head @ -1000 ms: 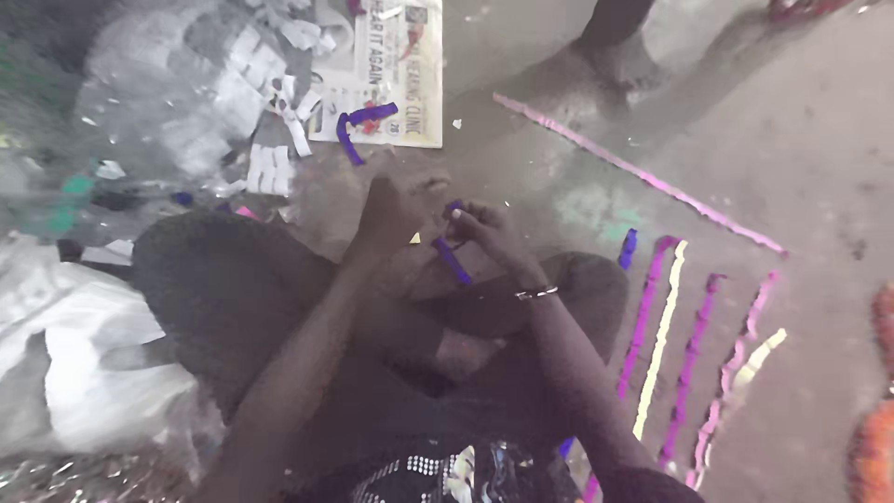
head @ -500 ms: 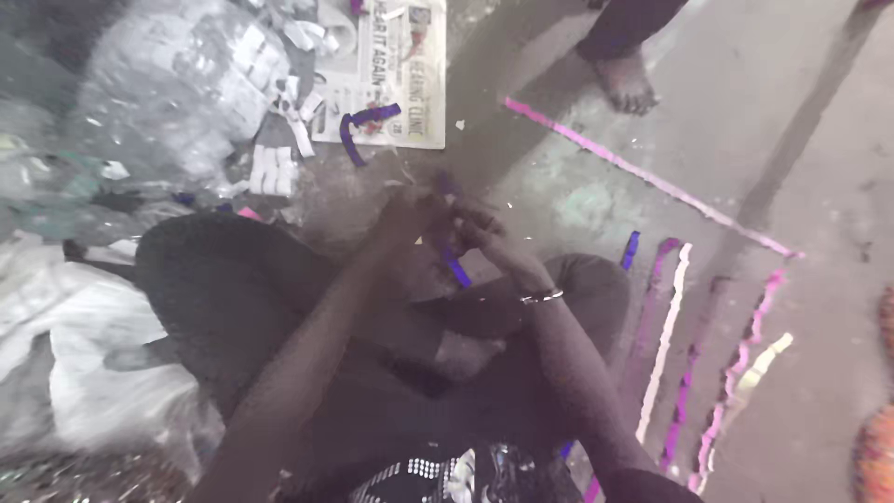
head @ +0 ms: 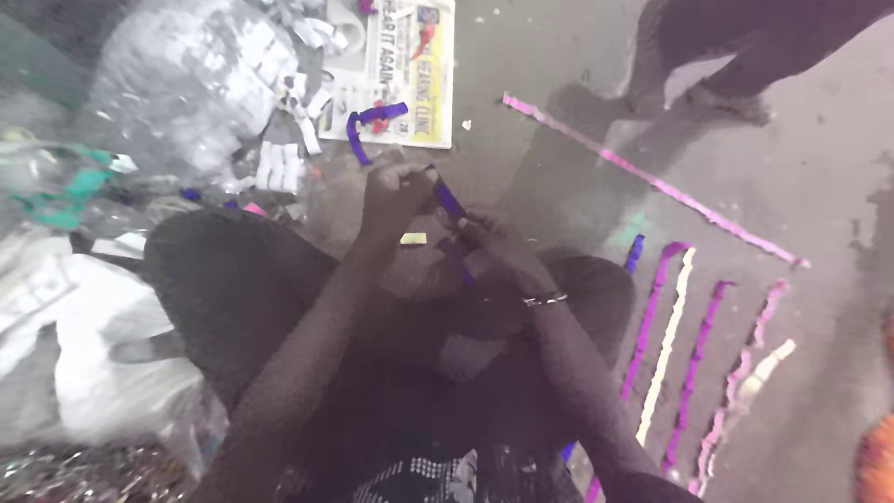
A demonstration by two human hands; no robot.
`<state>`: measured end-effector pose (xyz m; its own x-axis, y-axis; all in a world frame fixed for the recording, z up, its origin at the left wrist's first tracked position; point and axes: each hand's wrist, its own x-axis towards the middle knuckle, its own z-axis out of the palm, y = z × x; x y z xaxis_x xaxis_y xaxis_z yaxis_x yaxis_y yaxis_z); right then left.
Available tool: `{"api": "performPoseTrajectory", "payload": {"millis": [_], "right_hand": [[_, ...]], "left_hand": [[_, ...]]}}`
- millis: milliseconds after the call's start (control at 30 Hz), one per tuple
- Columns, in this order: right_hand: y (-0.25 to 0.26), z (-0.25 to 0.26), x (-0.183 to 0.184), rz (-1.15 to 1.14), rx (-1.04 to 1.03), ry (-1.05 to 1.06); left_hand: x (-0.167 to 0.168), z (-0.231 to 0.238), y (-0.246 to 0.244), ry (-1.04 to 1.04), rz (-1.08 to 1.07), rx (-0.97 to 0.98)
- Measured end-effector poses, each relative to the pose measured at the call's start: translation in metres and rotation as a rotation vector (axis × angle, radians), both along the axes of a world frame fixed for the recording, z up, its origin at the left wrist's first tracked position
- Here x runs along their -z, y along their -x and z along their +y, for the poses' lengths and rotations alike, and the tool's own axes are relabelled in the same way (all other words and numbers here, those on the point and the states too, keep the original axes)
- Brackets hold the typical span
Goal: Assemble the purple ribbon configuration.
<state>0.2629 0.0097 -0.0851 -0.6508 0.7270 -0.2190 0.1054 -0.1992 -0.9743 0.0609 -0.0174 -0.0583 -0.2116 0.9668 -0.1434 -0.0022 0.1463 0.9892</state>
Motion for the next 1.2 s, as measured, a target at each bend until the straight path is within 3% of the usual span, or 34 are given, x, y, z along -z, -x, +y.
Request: {"api": "performPoseTrajectory", "payload": {"millis": [100, 333, 500, 600, 733, 933, 1067, 1200], "right_hand": [[-0.002, 0.000, 0.005, 0.065, -0.015, -0.027], [-0.005, -0.001, 0.000, 0.046, -0.026, -0.057], [-0.005, -0.003, -0.004, 0.034, -0.030, -0.007], [-0.003, -0.002, -0.002, 0.062, -0.039, 0.023], [-0.005, 0.001, 0.000, 0.051, -0.060, -0.058], [-0.013, 0.005, -0.005, 0.010, -0.040, -0.064], [-0.049, 0.008, -0.030, -0.075, -0.112, -0.183], [-0.109, -0.016, -0.062, -0.147, -0.151, -0.354]], "left_hand": [[0.008, 0.005, 0.003, -0.085, 0.158, -0.024], [0.011, 0.005, 0.000, -0.190, 0.297, 0.009], [0.010, 0.007, 0.004, -0.225, 0.199, 0.080], [0.004, 0.005, 0.002, -0.145, 0.112, 0.100], [0.008, 0.005, 0.004, -0.134, -0.006, -0.022], [-0.007, 0.009, 0.022, -0.114, 0.083, -0.222], [-0.024, 0.007, 0.065, -0.171, 0.088, -0.432], [-0.005, 0.009, 0.128, -0.376, 0.192, -0.575]]}}
